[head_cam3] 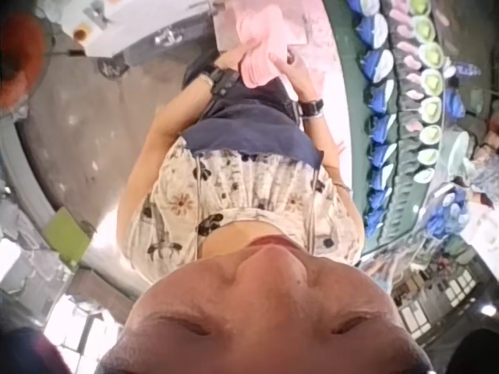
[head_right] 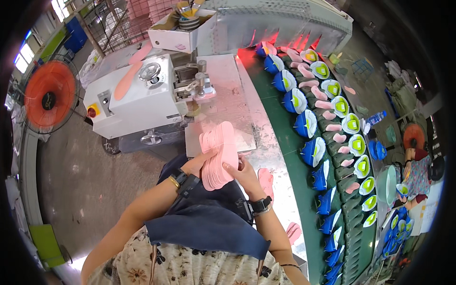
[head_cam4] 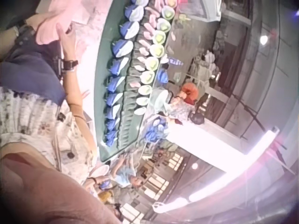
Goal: The person assembles pink slipper insoles into blue slipper molds on a conveyor belt. They pick up pink insoles from a pile, place them into the molds, and occasionally adjust the insoles or the molds. The task is performed in a factory setting with other workers visible in the background.
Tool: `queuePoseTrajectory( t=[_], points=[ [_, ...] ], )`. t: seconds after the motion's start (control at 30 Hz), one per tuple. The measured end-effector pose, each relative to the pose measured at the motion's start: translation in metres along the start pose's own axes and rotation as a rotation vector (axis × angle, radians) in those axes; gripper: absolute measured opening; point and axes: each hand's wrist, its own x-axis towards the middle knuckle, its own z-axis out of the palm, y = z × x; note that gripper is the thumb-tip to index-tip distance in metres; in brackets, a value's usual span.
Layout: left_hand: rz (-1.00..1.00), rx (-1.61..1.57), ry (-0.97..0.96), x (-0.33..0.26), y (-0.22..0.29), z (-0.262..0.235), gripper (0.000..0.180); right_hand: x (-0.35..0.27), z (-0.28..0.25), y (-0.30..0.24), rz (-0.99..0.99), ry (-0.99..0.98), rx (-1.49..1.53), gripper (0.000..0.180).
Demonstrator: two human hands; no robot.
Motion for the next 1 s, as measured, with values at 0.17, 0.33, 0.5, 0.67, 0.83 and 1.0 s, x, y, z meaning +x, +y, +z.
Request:
queuePoseTrajectory(
  t=[0.17,0.33,0.5,0.67,0.83,1.0],
  points=[
    [0.033,0.072,0.012,-0.014,-0.003,-0.015,0.052,-0.007,0.010,-0.003,0.043,0.058,-0.165,0.075],
    [0.048,0.153,0.181,-0.029,0.004,0.001,0.052,-0.004,0.021,0.002,-0.058,-0.006,-0.147,0.089],
    [0.006,0.227,0.211,-0.037,0.008,-0.002,0.049,-0.003,0.033,0.002,-0.050,0.005,-0.197,0.090],
    [-0.023,0.251,0.166,-0.042,0.007,-0.005,0.046,-0.006,0.029,0.012,-0.064,-0.004,-0.194,0.089],
    [0.010,0.249,0.075,-0.047,0.008,-0.004,0.045,-0.013,0.036,0.002,0.017,0.011,-0.253,0.085],
    [-0.047,0.369,0.148,-0.046,0.005,0.004,0.049,-0.012,0.052,0.033,-0.187,0.194,-0.533,0.077]
  ],
)
